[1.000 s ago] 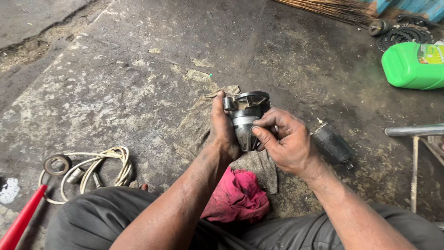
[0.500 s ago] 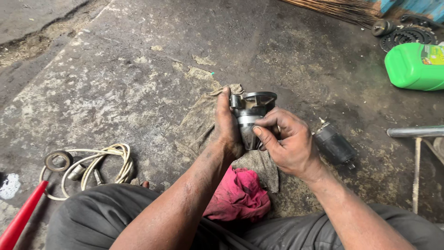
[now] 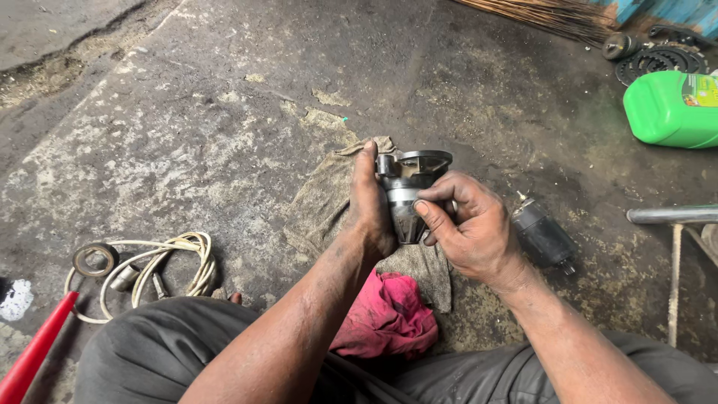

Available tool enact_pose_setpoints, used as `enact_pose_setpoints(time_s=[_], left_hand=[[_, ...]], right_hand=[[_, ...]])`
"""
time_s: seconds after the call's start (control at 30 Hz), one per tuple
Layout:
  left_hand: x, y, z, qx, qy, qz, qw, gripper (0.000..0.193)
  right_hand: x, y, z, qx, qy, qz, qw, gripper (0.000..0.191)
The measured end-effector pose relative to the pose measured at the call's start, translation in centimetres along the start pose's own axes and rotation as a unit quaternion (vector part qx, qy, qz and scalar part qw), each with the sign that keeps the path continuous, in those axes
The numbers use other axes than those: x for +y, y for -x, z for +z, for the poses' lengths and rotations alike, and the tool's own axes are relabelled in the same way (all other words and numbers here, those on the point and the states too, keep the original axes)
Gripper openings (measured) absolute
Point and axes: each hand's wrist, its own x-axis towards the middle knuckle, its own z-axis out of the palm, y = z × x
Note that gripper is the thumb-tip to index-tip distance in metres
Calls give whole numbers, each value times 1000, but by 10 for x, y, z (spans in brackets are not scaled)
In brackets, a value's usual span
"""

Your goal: The person sits on the floor and uses a small wrench to tighten a band around a cylindrical mechanical part. They rotate the part in their hands to access different angles and continue tightening the band throughout the clip.

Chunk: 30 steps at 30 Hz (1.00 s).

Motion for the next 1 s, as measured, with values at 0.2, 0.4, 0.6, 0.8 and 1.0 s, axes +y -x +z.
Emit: enact_pose_setpoints(time_s=[0.2, 0.4, 0.6, 0.8, 1.0], left_hand=[[-1, -1, 1, 7, 14, -4, 1000, 76], [5, 7, 10, -3, 5, -12, 1000, 81], [8, 8, 12, 8, -22, -7, 1000, 82], [6, 6, 5, 26, -21, -12, 999, 81], [3, 5, 5, -18, -3, -9, 1000, 83]], right_hand=[[4, 2, 2, 1, 28, -79, 996, 9], [7, 5, 4, 20, 2, -58, 998, 8], [9, 3, 5, 49, -5, -11, 999, 10], [10, 3, 10, 51, -42, 6, 998, 9], [6, 5, 8, 43, -56, -20, 997, 9]])
